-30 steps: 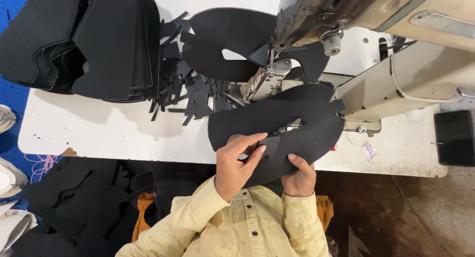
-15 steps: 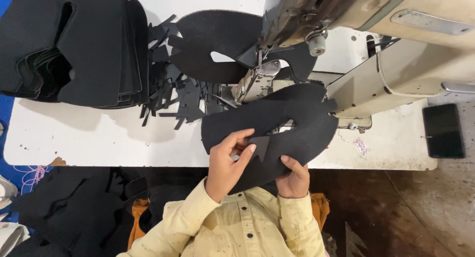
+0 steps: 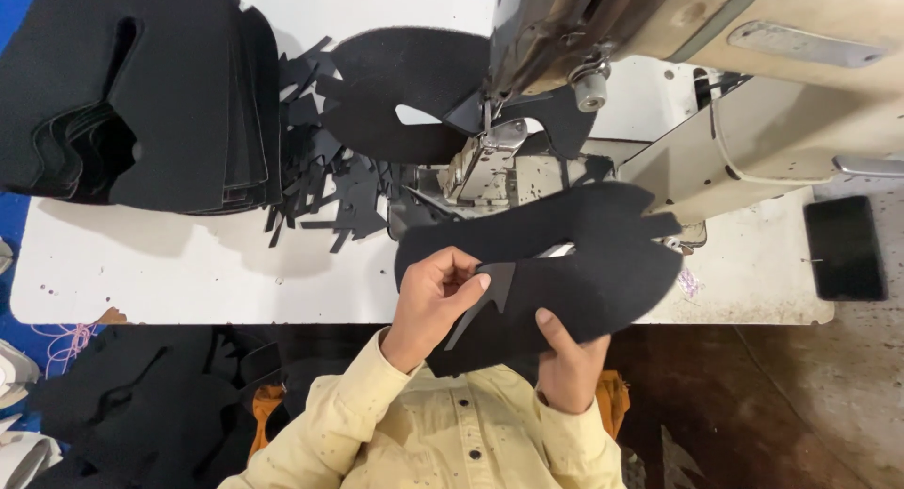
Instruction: The person sews black fabric pieces using a sewing machine, repeatedly picking up a mask-shaped piece and a smaller strap, aligning them under the needle, and stitching them together. The person uses scissors to cut the thread after each stitch and places the finished piece aside.
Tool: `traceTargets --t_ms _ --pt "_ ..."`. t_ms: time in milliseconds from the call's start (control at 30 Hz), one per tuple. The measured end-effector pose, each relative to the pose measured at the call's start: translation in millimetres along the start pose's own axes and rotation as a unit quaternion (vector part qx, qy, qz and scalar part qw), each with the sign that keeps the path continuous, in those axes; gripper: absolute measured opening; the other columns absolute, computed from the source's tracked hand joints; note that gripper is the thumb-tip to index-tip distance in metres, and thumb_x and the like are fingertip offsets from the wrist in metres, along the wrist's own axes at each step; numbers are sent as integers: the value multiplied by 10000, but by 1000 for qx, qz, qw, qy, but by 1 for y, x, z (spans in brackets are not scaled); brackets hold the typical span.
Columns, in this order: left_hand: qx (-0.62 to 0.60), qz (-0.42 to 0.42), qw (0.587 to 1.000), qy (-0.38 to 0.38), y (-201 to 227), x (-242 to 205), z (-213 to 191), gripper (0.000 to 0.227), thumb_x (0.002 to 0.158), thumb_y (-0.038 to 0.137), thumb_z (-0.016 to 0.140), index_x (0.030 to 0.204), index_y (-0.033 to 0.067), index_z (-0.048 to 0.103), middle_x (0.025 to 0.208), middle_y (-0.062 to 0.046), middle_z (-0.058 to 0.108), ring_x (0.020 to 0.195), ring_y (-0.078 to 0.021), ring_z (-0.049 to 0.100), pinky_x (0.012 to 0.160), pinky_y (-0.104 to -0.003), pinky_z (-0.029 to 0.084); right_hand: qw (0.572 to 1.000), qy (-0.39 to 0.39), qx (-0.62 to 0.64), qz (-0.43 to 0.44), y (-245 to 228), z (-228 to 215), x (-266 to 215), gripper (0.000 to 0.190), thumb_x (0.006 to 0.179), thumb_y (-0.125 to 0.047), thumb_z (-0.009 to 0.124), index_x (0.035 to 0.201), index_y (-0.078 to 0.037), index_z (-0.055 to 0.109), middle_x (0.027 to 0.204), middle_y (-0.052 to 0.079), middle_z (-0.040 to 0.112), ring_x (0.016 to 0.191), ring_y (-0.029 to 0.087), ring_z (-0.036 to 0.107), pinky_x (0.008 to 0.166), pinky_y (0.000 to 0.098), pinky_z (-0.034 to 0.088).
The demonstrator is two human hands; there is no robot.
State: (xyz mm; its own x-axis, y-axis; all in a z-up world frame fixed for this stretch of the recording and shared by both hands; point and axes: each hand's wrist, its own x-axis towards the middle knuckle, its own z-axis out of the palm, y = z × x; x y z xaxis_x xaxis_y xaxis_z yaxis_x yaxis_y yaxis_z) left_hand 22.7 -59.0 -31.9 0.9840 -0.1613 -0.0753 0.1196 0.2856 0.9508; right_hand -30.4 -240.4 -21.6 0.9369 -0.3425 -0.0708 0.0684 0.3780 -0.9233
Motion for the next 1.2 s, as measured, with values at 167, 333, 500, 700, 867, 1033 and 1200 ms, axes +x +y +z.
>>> traceTargets --t_ms 167,333,500,700,867,1033,1200 --pt "6 38 999 -11 18 15 3 137 941 61 727 890 2 613 786 54 576 694 5 482 600 -182 410 993 -25 -91 -76 -6 -5 11 419 884 57 728 1285 51 606 1227 116 672 1079 209 644 988 325 499" --pt "4 58 998 -6 51 33 3 143 934 71 721 873 20 603 771 61 564 677 3 457 590 -195 375 972 -56 -163 -157 -29 26 35 430 892 30 721 1301 38 590 1257 85 663 1115 180 637 1012 299 493" --pt "88 114 989 39 52 84 -14 143 909 70 721 838 29 603 735 50 585 663 -12 502 597 -211 411 988 -123 -49 -82 -16 50 88 378 908 50 691 1276 66 609 1227 104 677 1113 208 646 1012 318 498" --pt "16 68 995 73 46 116 -26 108 865 15 712 794 22 631 708 43 609 635 -23 513 587 -212 407 991 -114 66 7 -12 79 118 425 858 58 648 1274 14 573 1187 109 686 1090 224 665 961 334 530" --pt "-33 44 996 76 51 125 -25 111 878 -9 705 781 7 653 709 37 597 630 -28 498 584 -215 384 991 -95 80 43 -7 80 133 393 841 75 632 1231 45 594 1152 134 691 1036 248 689 914 342 564" --pt "-39 44 995 83 47 130 -23 98 871 -23 710 787 -4 662 716 25 612 631 -33 511 590 -216 388 989 -90 93 65 -9 79 140 363 829 76 623 1192 71 613 1127 154 695 996 262 706 867 353 586" --pt "-106 23 991 73 60 128 -17 64 854 -21 681 795 2 668 745 3 677 655 -50 597 629 -224 464 994 -66 85 35 -10 88 146 432 780 90 619 1200 -9 602 1098 88 690 979 201 699 875 310 571"
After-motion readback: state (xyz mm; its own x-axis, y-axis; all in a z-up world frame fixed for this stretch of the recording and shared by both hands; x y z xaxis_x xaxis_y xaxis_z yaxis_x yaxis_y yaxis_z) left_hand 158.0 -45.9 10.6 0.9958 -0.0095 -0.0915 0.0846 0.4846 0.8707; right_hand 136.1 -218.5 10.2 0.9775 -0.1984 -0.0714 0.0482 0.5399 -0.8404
